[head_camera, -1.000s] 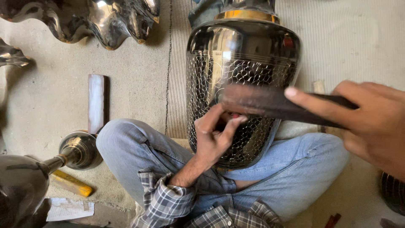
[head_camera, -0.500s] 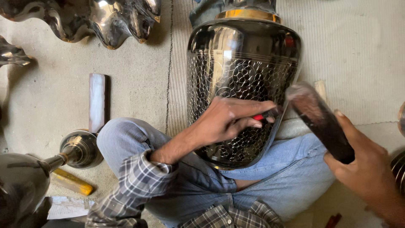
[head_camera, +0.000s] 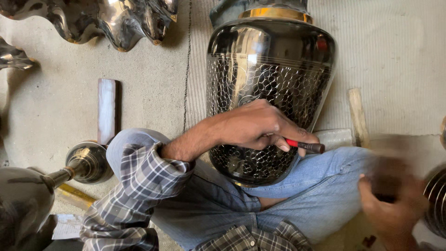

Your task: The person sits cross-legged on the floor and uses a hammer and a small punch to create a textured pattern on a large metal vase. They repeatedly strike the punch against the vase surface to form a decorative design.

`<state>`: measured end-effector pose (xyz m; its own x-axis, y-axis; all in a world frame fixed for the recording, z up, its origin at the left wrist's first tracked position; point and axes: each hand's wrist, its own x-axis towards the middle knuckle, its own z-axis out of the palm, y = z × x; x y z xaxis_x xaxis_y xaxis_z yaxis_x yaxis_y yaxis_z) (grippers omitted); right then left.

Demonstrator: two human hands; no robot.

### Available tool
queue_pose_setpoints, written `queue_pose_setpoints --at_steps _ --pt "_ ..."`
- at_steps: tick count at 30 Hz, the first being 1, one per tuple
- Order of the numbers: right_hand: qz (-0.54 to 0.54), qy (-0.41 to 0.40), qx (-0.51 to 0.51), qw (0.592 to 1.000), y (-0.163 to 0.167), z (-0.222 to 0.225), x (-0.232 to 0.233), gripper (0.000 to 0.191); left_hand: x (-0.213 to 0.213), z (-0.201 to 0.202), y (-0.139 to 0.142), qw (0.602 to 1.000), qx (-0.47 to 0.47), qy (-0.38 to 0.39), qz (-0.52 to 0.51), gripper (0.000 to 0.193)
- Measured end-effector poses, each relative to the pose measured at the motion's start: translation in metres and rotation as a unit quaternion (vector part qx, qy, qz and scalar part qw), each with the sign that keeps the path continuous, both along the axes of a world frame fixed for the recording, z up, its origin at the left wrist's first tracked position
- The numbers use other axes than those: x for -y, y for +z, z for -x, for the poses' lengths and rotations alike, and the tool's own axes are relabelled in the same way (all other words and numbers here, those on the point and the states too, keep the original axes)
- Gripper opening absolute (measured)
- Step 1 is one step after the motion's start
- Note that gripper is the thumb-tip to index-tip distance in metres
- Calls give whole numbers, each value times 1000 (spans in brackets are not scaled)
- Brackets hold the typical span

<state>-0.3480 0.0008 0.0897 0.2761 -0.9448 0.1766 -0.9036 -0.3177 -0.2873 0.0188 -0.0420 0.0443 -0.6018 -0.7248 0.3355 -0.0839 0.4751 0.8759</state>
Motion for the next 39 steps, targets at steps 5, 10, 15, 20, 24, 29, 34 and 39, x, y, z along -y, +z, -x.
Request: queue_pose_setpoints --at_steps 5,10,15,20,24,29,34,39 --pt "-81 0 58 995 -5 2 2 30 -6 -1 -1 998 -1 22 -65 61" --pt "-39 55 19 998 1 -6 2 63 -15 1 -8 996 -49 69 -24 56" --pt "-3 134 -58 989 6 -22 3 92 -10 6 -15 992 -21 121 -23 41" --pt "-21 42 53 997 -2 -27 -6 84 3 4 -14 997 -25 69 -6 41" --pt "-64 -44 147 986 -14 -16 -19 76 16 8 -8 997 -24 -39 -56 49" --pt "-29 9 429 903 -32 8 -40 77 28 9 -2 994 7 -109 -31 58" --pt "11 16 100 995 -49 34 -26 53 29 9 -1 991 69 -111 -12 59" --pt "2 84 105 991 -41 30 -6 47 9 2 -7 999 30 4 -16 52"
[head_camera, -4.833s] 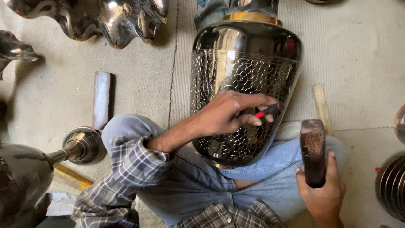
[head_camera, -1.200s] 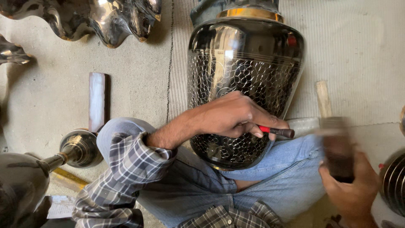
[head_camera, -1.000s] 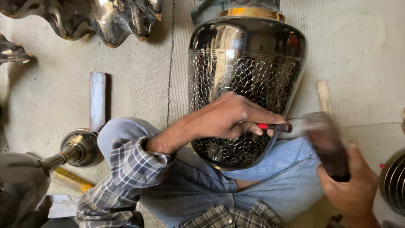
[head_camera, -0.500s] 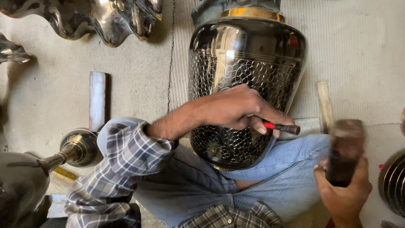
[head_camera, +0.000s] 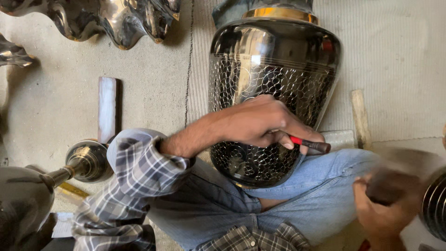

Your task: The person sits cross-legged on the floor and uses a hammer and a small punch to create a textured pattern on a large metal vase. They repeatedly strike the punch against the vase surface to form a decorative design.

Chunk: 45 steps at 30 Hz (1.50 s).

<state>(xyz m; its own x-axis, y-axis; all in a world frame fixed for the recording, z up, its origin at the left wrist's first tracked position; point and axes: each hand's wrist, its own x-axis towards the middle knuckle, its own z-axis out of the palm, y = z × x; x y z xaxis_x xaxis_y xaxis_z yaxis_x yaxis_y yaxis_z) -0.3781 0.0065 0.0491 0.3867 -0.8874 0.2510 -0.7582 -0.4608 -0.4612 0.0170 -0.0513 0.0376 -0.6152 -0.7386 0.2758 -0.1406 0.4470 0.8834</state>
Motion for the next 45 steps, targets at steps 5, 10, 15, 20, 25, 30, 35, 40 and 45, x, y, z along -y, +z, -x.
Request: queue_pose_setpoints --at_steps 5,10,15,20,25,30,35,40,45 --pt "-53 15 -82 995 37 -33 36 64 -26 -4 -6 987 -75 138 25 45" --pt "-23 69 -190 979 83 -71 76 85 -52 8 -10 956 -61 285 19 45" --pt "-121 143 -189 964 121 -112 109 84 -67 24 -16 904 -133 405 28 43" --pt "-138 216 -290 922 137 -147 135 89 -82 42 -11 839 -111 533 11 38" --pt "-116 299 -277 906 146 -167 144 94 -84 48 -5 824 -203 528 -33 38" --pt "-110 336 -210 912 163 -189 148 91 -91 52 -2 807 -236 539 -58 31" --pt "-114 292 -402 860 170 -201 140 99 -90 61 -16 781 -263 559 -87 27" --pt "-81 261 -511 815 164 -192 135 100 -85 59 -25 777 -267 568 -61 26" --pt "-147 189 -114 964 150 -149 116 95 -76 35 -11 779 -383 497 4 31"
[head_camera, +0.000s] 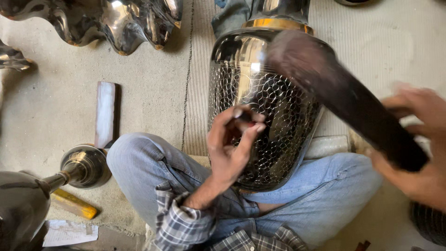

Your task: The person sits cross-legged on the floor and uses a hammer and a small punch to create a textured pattern on a large metal vase. They repeatedly strike the punch against the vase surface to form a decorative design.

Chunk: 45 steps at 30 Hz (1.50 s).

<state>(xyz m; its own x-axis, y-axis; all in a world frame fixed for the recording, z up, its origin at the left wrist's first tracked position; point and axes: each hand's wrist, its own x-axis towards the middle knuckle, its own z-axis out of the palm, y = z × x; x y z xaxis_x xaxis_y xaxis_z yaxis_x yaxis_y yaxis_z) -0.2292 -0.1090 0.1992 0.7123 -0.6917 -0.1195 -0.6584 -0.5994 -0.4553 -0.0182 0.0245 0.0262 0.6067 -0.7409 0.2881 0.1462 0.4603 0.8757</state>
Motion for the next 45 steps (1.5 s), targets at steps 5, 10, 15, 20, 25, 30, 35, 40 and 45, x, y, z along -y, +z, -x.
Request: queue_pose_setpoints --at_steps 5,10,15,20,25,30,35,40,45 --pt "-184 -248 -52 950 -55 73 -61 63 24 -26 4 961 147 -208 -104 43" --pt "-193 -321 223 900 -122 116 -127 38 43 -29 -2 919 269 -288 -15 45" --pt "-28 -365 199 909 -130 122 -142 49 62 -34 -2 882 327 -335 53 49" --pt "231 -17 53 971 -79 126 -123 47 69 -43 5 845 304 -438 30 46" --pt "128 -260 119 950 -90 116 -151 28 69 -44 8 831 306 -463 26 47" --pt "171 -295 108 934 -143 120 -152 40 78 -43 9 813 350 -453 104 67" --pt "245 -281 50 926 -172 135 -159 43 88 -38 18 734 368 -570 37 68" --pt "281 -194 88 936 -195 146 -161 62 91 -28 22 691 383 -613 16 54" --pt "237 -299 -49 923 -201 141 -167 57 97 -31 11 755 339 -559 47 58"
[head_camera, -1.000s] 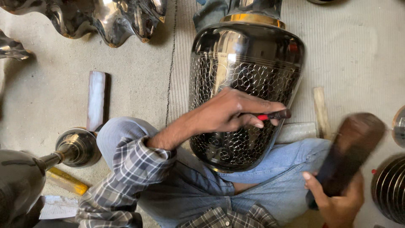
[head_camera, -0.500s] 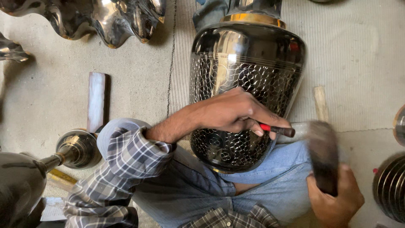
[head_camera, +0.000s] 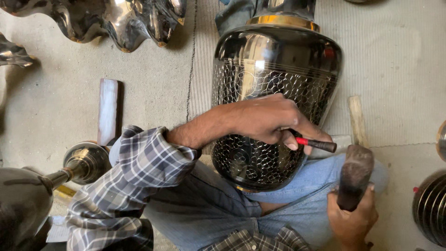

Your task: The person sits cross-legged on the floor and uses a hammer and a small punch to create a textured pattern on a large metal vase. They repeatedly strike the punch against the vase surface to form a decorative design.

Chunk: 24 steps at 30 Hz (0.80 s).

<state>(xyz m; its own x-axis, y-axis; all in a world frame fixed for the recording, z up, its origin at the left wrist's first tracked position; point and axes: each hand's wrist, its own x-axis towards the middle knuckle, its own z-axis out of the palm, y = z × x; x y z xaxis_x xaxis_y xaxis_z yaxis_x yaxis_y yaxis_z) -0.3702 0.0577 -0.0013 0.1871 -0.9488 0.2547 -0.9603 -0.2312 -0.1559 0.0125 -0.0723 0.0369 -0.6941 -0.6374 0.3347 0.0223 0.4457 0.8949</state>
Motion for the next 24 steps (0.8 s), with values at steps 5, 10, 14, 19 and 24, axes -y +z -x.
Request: queue_pose_setpoints --at_steps 5,10,14,19,24 --pt "54 -8 101 993 17 -5 11 56 5 3 -7 998 -3 -60 -7 55" --pt "58 -9 146 987 29 -10 22 48 6 2 -7 996 37 -80 -10 56" --pt "43 6 109 993 26 -17 20 42 1 -2 -7 996 29 -79 -10 55" --pt "32 15 133 990 31 -20 22 34 -8 -10 -7 1000 3 2 29 67" --pt "-3 44 113 993 57 -18 44 27 -32 -17 -10 991 -30 129 17 49"
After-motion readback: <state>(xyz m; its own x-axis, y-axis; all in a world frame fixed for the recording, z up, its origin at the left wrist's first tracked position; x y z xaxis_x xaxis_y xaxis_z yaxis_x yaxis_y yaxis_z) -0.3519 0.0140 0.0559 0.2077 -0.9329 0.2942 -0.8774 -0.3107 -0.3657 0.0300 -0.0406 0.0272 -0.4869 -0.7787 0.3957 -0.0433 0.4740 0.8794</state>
